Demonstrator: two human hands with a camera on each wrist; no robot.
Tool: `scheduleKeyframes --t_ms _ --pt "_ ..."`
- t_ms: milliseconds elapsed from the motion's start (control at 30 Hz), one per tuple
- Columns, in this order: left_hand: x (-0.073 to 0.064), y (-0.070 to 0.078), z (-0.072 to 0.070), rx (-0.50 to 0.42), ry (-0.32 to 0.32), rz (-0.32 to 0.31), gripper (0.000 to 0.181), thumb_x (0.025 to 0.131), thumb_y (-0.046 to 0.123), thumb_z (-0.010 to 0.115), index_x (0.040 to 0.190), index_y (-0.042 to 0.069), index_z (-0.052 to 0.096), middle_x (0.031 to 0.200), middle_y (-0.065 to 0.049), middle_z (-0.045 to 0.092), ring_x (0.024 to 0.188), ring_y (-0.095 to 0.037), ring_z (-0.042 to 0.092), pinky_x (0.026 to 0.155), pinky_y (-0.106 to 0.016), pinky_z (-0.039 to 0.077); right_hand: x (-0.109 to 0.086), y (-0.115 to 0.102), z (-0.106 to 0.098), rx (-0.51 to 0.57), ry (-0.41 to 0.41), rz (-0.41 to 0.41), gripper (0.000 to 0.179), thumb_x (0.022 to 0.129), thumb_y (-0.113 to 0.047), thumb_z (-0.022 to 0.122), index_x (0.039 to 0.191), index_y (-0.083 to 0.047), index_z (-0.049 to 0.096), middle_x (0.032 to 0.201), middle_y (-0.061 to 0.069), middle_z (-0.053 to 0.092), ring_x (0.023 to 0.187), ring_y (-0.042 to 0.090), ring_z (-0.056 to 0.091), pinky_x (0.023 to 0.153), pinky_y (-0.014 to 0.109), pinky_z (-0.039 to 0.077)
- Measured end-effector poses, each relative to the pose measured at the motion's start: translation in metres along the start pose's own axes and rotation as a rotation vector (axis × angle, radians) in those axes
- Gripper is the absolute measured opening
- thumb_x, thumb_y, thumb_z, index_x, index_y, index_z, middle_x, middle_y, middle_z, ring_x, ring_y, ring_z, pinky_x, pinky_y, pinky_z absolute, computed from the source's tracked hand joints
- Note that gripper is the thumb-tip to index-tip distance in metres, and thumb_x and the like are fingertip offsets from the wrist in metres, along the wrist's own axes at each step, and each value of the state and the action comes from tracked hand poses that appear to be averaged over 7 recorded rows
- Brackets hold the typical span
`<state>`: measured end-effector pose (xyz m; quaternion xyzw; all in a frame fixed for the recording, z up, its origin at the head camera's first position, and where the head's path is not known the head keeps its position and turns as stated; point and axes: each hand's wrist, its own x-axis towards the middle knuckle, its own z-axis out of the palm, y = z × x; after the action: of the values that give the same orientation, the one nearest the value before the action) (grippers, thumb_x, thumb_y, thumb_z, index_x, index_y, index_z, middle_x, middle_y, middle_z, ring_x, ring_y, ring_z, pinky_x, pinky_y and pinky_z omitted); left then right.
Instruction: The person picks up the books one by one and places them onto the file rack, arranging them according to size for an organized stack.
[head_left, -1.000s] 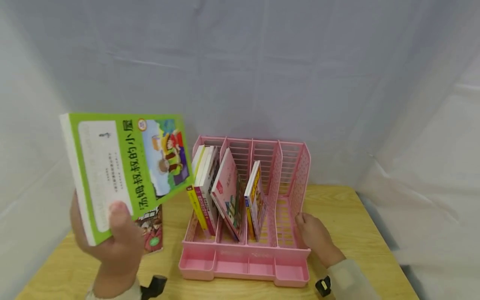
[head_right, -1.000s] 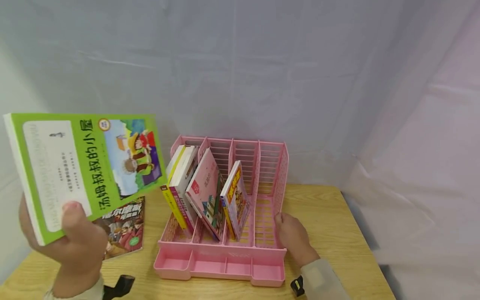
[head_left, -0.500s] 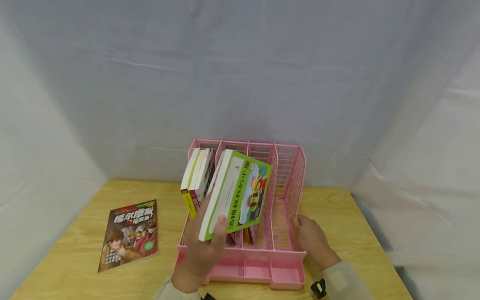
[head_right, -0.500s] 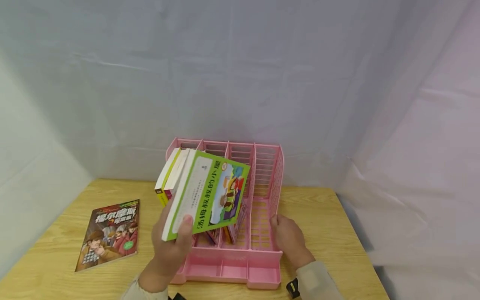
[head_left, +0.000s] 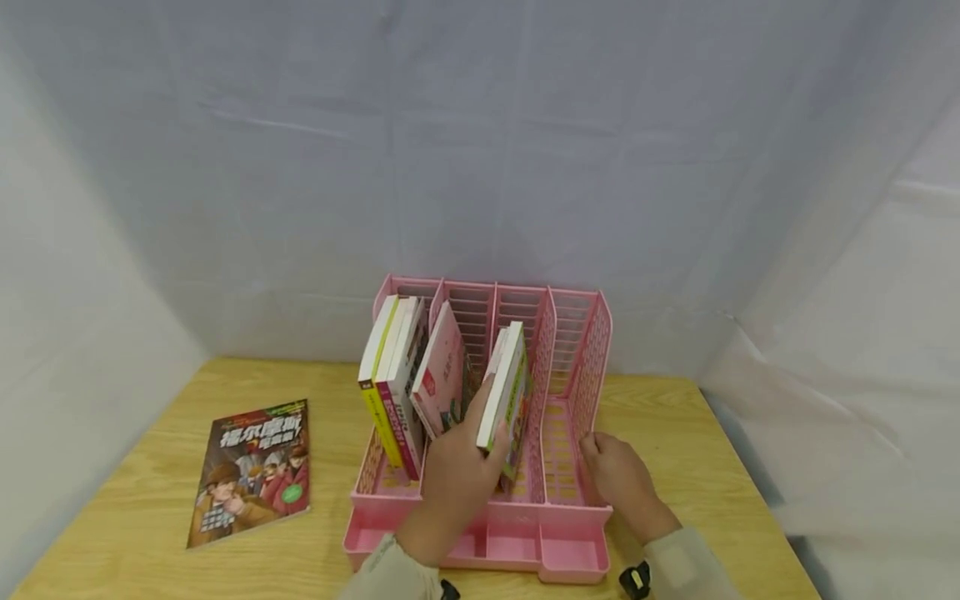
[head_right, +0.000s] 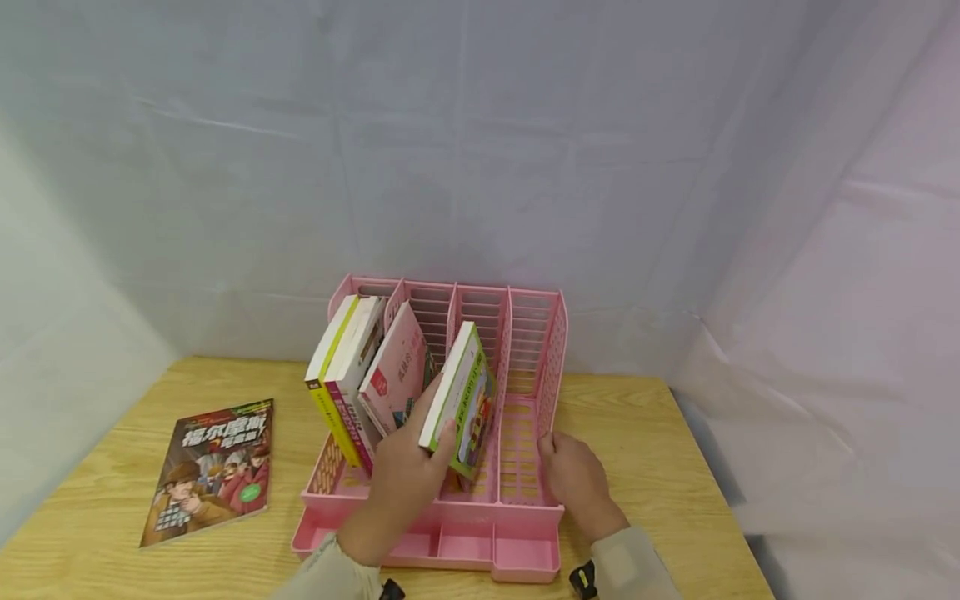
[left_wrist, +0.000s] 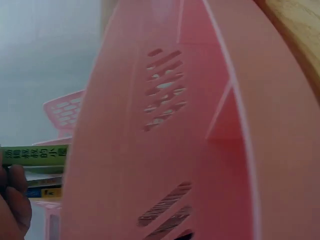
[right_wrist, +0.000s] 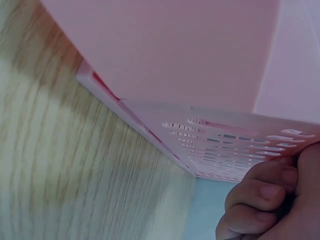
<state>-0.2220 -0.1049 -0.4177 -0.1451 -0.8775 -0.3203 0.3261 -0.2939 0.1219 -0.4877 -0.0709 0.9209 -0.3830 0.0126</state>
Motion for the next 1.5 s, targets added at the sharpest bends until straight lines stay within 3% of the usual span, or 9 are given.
scheduleKeyframes --t_ms 100,267,500,800,1067,1167,1233,1367,1500 --pt "-0.001 0.000 0.005 0.032 -0.074 -0.046 0.066 0.104 0.028 0.061 0.162 0.016 0.033 0.053 0.014 0.032 0.042 0.003 0.020 0.038 -0.016 0.023 0.000 0.001 0.002 0.015 -0.007 0.003 0.050 0.113 -0.033 0.035 0.069 -0.012 0.047 0.060 0.002 0.043 0.056 0.016 0.041 0.055 0.031 0.037" --pt "-0.005 -0.003 0.007 -0.039 -0.156 -0.073 0.069 0.104 0.033 0.063 0.163 0.015 0.030 0.053 0.013 0.039 0.039 0.004 0.025 0.037 -0.016 0.028 0.001 0.002 0.003 0.034 -0.014 0.019 0.051 0.113 -0.034 0.034 0.069 -0.012 0.047 0.061 0.003 0.042 0.056 0.017 0.041 0.056 0.031 0.037" --pt "-0.007 -0.006 0.008 -0.025 -0.097 0.167 0.064 0.093 0.013 0.062 0.155 0.008 0.044 0.053 0.012 0.040 0.044 0.009 0.021 0.038 -0.009 0.024 0.003 0.002 0.005 0.077 -0.025 0.024 0.051 0.113 -0.034 0.033 0.069 -0.011 0.048 0.062 0.003 0.045 0.056 0.017 0.041 0.056 0.031 0.038" --pt "0.003 0.009 -0.003 0.067 -0.024 -0.068 0.055 0.093 0.012 0.065 0.145 0.003 0.048 0.054 0.005 0.051 0.038 0.005 0.025 0.034 -0.013 0.024 0.003 0.007 0.009 0.121 -0.030 0.010 0.054 0.114 -0.036 0.033 0.068 -0.011 0.047 0.061 0.002 0.044 0.054 0.015 0.039 0.055 0.030 0.038" --pt "0.006 0.006 0.003 0.058 -0.081 -0.094 0.061 0.103 0.026 0.064 0.156 0.009 0.039 0.048 0.011 0.033 0.037 0.005 0.016 0.035 -0.013 0.019 0.002 0.005 0.007 0.105 -0.011 0.010 0.052 0.114 -0.035 0.034 0.068 -0.011 0.046 0.061 0.002 0.043 0.054 0.016 0.039 0.055 0.031 0.038" --pt "0.003 0.005 0.003 0.025 -0.115 -0.093 0.072 0.101 0.037 0.068 0.156 0.009 0.033 0.059 0.011 0.041 0.039 0.006 0.020 0.036 -0.014 0.023 0.000 0.005 0.008 0.129 -0.030 0.025 0.053 0.114 -0.036 0.033 0.069 -0.011 0.046 0.061 0.002 0.044 0.053 0.016 0.038 0.054 0.030 0.038" --pt "-0.004 0.003 -0.002 -0.010 -0.130 -0.075 0.063 0.097 0.037 0.073 0.141 0.004 0.042 0.063 0.010 0.042 0.041 0.007 0.021 0.037 -0.012 0.022 -0.001 0.006 0.009 0.143 -0.048 0.032 0.053 0.114 -0.037 0.033 0.069 -0.011 0.046 0.060 0.002 0.044 0.053 0.016 0.038 0.054 0.031 0.038" --pt "-0.022 -0.001 -0.014 -0.109 -0.139 0.091 0.022 0.089 0.019 0.074 0.088 0.011 0.053 0.065 0.012 0.043 0.051 0.007 0.029 0.042 -0.009 0.030 -0.002 0.007 0.010 0.162 -0.068 0.043 0.055 0.114 -0.039 0.032 0.069 -0.011 0.045 0.059 0.002 0.043 0.051 0.016 0.037 0.054 0.031 0.038" --pt "-0.027 -0.005 -0.019 -0.163 -0.222 0.142 0.017 0.091 0.007 0.069 0.079 0.020 0.070 0.071 0.016 0.059 0.059 0.000 0.046 0.056 -0.013 0.043 0.000 0.006 0.008 0.173 -0.052 0.045 0.055 0.113 -0.040 0.032 0.068 -0.010 0.044 0.058 0.002 0.041 0.050 0.016 0.035 0.054 0.032 0.038"
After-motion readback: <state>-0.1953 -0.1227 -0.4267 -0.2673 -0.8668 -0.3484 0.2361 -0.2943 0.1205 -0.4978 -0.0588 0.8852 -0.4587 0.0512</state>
